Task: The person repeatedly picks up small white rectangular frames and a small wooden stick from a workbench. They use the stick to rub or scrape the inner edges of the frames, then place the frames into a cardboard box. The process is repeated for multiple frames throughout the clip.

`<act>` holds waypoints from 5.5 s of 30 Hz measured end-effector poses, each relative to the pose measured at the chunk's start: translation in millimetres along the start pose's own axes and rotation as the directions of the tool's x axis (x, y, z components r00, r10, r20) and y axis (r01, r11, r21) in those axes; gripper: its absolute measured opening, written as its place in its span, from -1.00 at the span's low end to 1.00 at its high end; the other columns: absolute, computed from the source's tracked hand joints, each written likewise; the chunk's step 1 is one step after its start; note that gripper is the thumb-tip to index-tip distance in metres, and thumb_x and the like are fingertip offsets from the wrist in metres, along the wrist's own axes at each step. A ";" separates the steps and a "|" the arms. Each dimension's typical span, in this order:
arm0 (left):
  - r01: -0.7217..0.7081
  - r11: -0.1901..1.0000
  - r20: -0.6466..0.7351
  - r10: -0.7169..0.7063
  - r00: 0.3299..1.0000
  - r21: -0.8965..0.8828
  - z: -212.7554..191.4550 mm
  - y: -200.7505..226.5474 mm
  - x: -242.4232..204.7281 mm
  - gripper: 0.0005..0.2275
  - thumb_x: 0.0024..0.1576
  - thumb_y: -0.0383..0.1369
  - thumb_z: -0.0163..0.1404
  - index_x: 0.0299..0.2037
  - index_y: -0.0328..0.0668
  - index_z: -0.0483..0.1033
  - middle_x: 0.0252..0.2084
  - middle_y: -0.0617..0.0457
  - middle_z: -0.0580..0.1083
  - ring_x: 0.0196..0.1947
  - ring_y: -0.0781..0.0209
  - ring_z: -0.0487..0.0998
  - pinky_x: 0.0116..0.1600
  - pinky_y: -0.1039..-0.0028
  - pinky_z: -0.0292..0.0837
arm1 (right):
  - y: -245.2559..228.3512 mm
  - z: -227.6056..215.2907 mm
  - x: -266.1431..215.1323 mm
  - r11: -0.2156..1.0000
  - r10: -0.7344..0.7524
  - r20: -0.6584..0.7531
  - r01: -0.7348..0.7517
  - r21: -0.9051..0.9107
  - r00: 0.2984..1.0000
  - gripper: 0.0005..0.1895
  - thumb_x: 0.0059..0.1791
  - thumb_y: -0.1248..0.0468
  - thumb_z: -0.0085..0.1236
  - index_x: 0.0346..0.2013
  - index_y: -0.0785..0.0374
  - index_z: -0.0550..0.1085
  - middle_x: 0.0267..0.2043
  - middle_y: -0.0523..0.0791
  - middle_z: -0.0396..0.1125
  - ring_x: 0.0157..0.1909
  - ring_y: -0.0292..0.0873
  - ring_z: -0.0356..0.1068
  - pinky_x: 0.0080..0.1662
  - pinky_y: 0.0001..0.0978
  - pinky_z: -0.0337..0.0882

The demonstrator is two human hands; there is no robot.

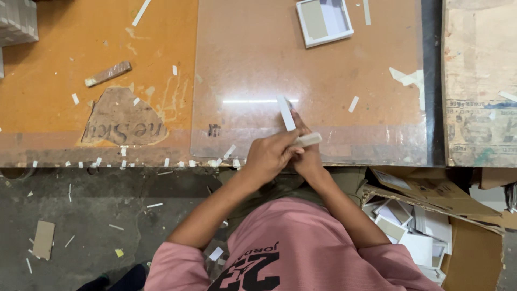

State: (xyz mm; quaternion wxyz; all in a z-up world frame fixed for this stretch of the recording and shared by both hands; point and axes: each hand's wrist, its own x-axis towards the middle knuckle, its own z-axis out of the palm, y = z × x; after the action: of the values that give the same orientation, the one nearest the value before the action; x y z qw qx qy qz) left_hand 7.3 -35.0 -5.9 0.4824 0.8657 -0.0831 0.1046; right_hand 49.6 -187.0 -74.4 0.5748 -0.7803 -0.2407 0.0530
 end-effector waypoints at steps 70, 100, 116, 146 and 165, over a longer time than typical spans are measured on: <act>0.316 0.828 -0.185 -0.259 0.948 0.463 -57.3 -11.8 74.6 -0.75 0.26 -0.20 -0.02 0.02 -0.02 0.65 -0.51 -0.08 0.55 -0.55 -0.07 0.57 -0.43 0.16 0.41 | 0.6 -26.1 -22.1 0.994 -0.018 0.159 0.035 -0.105 0.987 -0.25 -0.09 0.56 -0.01 0.43 0.36 0.17 0.47 0.16 0.13 0.47 0.15 0.16 0.41 -0.17 0.24; -0.111 0.847 -0.039 0.153 0.987 0.519 48.0 -75.0 75.3 -0.75 0.04 -0.56 -0.01 -0.08 -0.27 0.58 -0.20 0.03 0.47 -0.11 0.04 0.45 -0.03 0.26 0.31 | -0.2 -26.0 1.1 0.882 0.184 -0.115 -0.216 -0.420 0.976 0.54 -0.51 0.01 0.68 0.45 0.48 -0.15 0.46 0.25 0.00 0.46 0.32 -0.06 0.43 0.10 0.00; 0.053 0.897 -0.166 0.022 0.986 0.438 30.0 -71.9 39.8 -0.80 0.14 -0.55 -0.08 -0.10 -0.36 0.57 -0.22 -0.11 0.46 -0.14 -0.09 0.45 -0.04 0.14 0.33 | 31.9 -30.7 -12.7 0.882 0.121 0.011 -0.103 -0.460 0.993 0.65 -0.44 -0.05 0.65 0.51 0.41 -0.39 0.56 0.30 -0.28 0.58 0.36 -0.22 0.52 0.26 -0.26; 0.338 0.890 -0.273 -0.258 0.927 0.305 5.2 -94.0 55.4 -0.92 0.17 -0.48 -0.03 -0.22 -0.35 0.50 -0.23 -0.25 0.50 -0.23 -0.30 0.54 -0.15 -0.01 0.42 | 33.9 -105.2 44.9 0.740 0.106 -0.209 -0.218 -0.636 0.972 -0.20 -0.21 0.07 0.52 0.18 0.42 0.41 0.18 0.24 0.31 0.18 0.24 0.28 0.17 -0.03 0.30; -0.018 0.915 0.267 -0.099 0.959 0.402 105.3 -54.2 124.2 -0.71 0.18 -0.35 -0.10 0.02 -0.40 0.47 -0.29 -0.16 0.60 -0.31 -0.16 0.66 -0.30 0.07 0.53 | 49.3 -77.6 60.6 0.777 0.083 -0.039 -0.089 -0.623 0.996 0.47 -0.44 -0.15 0.59 0.45 0.59 -0.02 0.43 0.21 0.09 0.46 0.24 -0.01 0.40 0.08 -0.08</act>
State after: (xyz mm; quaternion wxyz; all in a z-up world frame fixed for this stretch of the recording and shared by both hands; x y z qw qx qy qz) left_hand 151.0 -102.0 -71.7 0.2803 0.9535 -0.1097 -0.0151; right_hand 146.2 -239.2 -82.2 0.2826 -0.9368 -0.2062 -0.0067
